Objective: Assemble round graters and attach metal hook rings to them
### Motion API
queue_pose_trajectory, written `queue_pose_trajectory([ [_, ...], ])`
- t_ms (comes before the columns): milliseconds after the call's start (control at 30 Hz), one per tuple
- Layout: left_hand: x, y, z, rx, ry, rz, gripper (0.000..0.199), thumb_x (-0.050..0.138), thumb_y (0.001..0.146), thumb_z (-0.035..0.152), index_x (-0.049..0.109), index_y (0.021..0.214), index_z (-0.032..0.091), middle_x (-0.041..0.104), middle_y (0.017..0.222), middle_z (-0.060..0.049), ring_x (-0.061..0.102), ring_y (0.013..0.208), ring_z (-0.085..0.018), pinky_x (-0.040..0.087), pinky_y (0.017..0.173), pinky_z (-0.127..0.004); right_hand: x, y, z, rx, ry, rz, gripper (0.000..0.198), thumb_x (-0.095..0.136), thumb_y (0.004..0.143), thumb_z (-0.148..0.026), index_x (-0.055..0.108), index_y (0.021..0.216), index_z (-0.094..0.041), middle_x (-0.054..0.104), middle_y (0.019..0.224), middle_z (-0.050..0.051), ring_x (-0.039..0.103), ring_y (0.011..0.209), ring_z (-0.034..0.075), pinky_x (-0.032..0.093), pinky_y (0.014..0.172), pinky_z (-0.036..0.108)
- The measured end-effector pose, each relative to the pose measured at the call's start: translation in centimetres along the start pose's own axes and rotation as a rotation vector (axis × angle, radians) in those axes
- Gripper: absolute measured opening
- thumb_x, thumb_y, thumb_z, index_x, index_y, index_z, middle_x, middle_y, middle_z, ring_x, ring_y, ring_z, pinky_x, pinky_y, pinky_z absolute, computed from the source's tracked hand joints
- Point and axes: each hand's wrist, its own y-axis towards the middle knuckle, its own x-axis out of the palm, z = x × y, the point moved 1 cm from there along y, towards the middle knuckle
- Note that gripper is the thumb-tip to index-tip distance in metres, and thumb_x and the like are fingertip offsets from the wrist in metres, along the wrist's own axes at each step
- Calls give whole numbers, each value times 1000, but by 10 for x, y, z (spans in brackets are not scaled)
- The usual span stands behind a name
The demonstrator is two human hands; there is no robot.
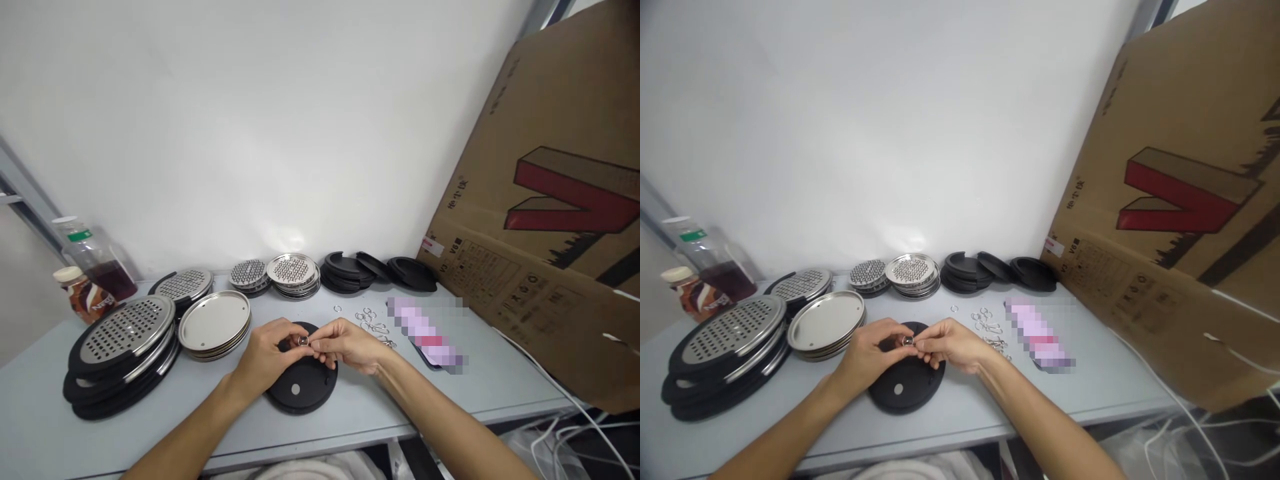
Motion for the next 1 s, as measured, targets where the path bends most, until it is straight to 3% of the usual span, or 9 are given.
queue_pose_trajectory([
  [233,-3,0,2,44,16,8,15,80,78,17,74,90,22,71,78,0,67,70,-15,53,66,-24,0,2,0,-62,76,85,35,90,61,-34,79,84,-10,71,67,5,61,60,9,45,55,20],
  [467,1,-1,3,123,-28,0,14,76,82,15,74,94,21,74,85,-3,70,78,-16,57,72,-26,-1,2,0,-19,66,104,32,92,53,-25,76,76,-10,71,63,4,59,54,8,41,51,20],
  [633,0,-1,5,158,-30,3,13,76,83,16,74,94,21,73,85,-4,69,78,-17,57,72,-27,0,-1,-2,6,54,69,31,90,57,-28,75,77,-11,72,64,5,60,50,9,40,45,19],
  [867,-1,-3,5,213,-12,-9,16,74,84,14,74,99,22,72,89,-4,69,80,-17,57,73,-27,-4,1,-1,-8,107,69,31,93,52,-24,76,75,-11,73,66,4,61,54,8,46,54,20],
  [1000,-2,-3,3,221,3,-22,19,72,85,13,74,102,22,71,91,-4,69,81,-16,57,73,-25,-4,1,-2,-6,107,11,41,93,54,-27,78,89,-11,73,70,3,61,55,7,49,57,21],
])
